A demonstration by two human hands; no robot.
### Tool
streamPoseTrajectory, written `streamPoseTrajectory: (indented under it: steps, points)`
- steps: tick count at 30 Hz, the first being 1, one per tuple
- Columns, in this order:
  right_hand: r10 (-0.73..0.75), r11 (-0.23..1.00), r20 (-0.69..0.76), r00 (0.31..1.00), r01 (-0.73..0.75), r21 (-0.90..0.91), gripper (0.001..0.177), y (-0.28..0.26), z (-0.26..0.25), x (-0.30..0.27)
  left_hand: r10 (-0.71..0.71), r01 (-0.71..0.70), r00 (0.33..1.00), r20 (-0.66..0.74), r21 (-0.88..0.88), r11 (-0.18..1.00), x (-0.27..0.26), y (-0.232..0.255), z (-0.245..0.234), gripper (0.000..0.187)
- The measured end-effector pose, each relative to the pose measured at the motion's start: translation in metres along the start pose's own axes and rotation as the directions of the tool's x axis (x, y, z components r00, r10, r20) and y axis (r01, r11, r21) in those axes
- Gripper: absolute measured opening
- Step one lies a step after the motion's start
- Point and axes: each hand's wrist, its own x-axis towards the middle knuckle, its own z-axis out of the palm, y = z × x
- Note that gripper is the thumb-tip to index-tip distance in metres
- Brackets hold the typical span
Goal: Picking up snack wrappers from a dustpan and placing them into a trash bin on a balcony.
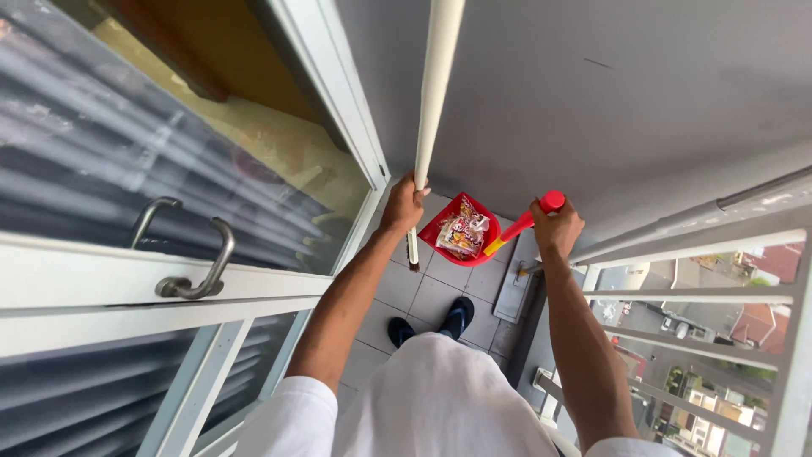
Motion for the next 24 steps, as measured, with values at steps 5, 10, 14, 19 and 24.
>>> streamPoseTrajectory:
  steps: [5, 10, 14, 19, 24]
  points:
    - [-0.019, 1.000, 0.009, 1.000, 0.019, 0.009, 0.033, 0.011, -0.014, 0.017, 0.029, -0.030, 0.999, 0.034, 0.040, 0.999, 0.019, -0.004, 0.019, 0.020]
    - [-0.066, 0.998, -0.016, 0.998, 0.065, -0.002, 0.031, 0.028, -0.021, 0.027, 0.047, -0.048, 0.998, 0.028, 0.047, 0.998, 0.026, -0.002, 0.036, 0.015]
    - [-0.089, 0.996, -0.006, 0.996, 0.089, -0.015, 0.031, 0.044, -0.026, 0.035, -0.024, 0.007, 0.995, 0.097, 0.169, 0.986, 0.034, 0.020, 0.044, 0.009]
    - [-0.042, 0.999, -0.003, 0.999, 0.042, -0.028, 0.032, 0.047, -0.039, 0.036, 0.052, -0.071, 0.992, 0.119, 0.161, 0.984, 0.040, 0.005, 0.062, 0.009]
    - [0.049, 0.999, -0.016, 0.999, -0.049, -0.021, 0.033, 0.046, -0.048, 0.034, 0.049, -0.071, 0.981, 0.187, 0.113, 0.991, 0.045, 0.018, 0.068, 0.008]
